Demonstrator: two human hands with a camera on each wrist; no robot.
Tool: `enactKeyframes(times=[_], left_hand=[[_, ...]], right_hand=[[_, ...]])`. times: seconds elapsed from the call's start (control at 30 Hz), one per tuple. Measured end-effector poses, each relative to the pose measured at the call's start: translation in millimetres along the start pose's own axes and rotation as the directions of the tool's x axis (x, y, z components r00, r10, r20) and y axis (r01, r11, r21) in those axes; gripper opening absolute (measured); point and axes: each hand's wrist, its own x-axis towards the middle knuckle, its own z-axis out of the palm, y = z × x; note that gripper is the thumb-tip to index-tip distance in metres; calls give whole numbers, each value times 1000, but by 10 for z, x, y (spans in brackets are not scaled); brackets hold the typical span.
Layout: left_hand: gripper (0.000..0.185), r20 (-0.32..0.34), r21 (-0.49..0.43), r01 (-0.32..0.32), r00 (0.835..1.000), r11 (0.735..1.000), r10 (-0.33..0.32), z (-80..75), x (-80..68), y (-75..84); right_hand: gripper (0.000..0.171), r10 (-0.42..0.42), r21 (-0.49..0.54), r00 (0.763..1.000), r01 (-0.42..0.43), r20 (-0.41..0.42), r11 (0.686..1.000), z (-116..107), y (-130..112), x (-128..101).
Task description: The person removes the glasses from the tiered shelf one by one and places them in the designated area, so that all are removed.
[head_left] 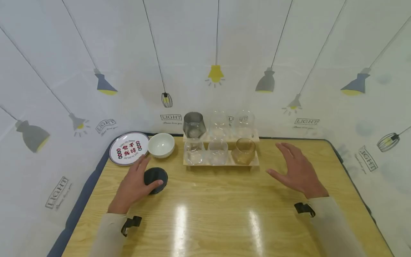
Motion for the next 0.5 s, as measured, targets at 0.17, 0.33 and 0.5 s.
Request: enactKeyframes(times=[0.17,0.33,0.5], left_hand=[[97,-40,-119,-73,997,990,69,136,108,79],[82,-73,-261,-101,994,960,85,285,222,142],[70,-91,-442,-92,994,892,57,419,326,180]], right_hand=[[95,-2,91,1000,3,-7,996,25,-133,80],[94,41,189,999,-47,36,981,118,-212,143],[93,50,311,998,-56,27,949,264,-269,214]])
